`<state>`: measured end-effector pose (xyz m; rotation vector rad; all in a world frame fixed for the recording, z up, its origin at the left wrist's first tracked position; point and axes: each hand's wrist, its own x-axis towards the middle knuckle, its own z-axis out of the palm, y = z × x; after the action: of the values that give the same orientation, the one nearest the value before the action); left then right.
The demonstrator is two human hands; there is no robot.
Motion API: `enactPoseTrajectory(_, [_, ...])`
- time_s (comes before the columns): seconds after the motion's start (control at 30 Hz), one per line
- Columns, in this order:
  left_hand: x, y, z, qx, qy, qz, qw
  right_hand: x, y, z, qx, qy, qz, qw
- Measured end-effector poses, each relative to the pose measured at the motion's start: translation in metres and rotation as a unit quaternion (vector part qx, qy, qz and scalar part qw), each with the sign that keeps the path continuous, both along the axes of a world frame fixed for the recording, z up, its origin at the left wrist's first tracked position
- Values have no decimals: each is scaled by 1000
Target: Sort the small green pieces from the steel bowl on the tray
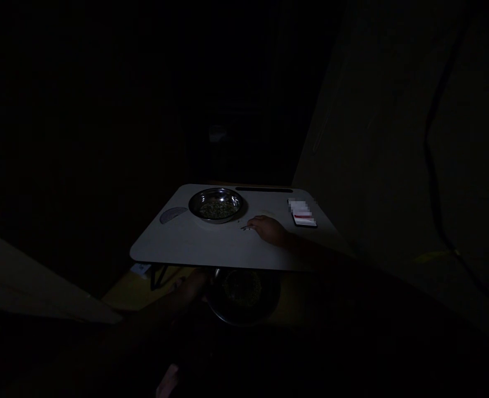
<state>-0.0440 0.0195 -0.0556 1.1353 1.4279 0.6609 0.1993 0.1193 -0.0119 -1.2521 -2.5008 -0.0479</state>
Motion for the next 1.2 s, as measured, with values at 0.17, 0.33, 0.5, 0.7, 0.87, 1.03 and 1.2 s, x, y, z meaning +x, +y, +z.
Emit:
enactPoseTrajectory(0.17, [4, -1, 2, 8, -1, -8, 1000, -2, -2, -1, 0, -13, 0, 1000])
enactPoseTrajectory(0.33, [4, -2, 1, 1, 7, -18, 1000, -2, -4, 1, -15, 1, -5, 1000])
enactPoseTrajectory(0.5, [2, 0, -3, -5, 0, -12, 1000, -3, -5, 2, -33, -10, -21, 999])
enactPoseTrajectory(0.7, [2, 3, -8, 5, 12, -3, 1000, -3, -2, 3, -47, 3, -32, 998])
enactPoseTrajectory(0.87, [1, 3, -9, 34, 15, -11, 999, -3, 0, 5, -62, 18, -37, 997])
enactPoseTrajectory(1.03, [-1, 2, -10, 19, 13, -24, 999, -4, 2, 5, -81, 40, -36, 995])
enactPoseTrajectory(1.2, [2, 0, -5, -1, -1, -14, 1000, -7, 2, 6, -103, 66, -23, 992])
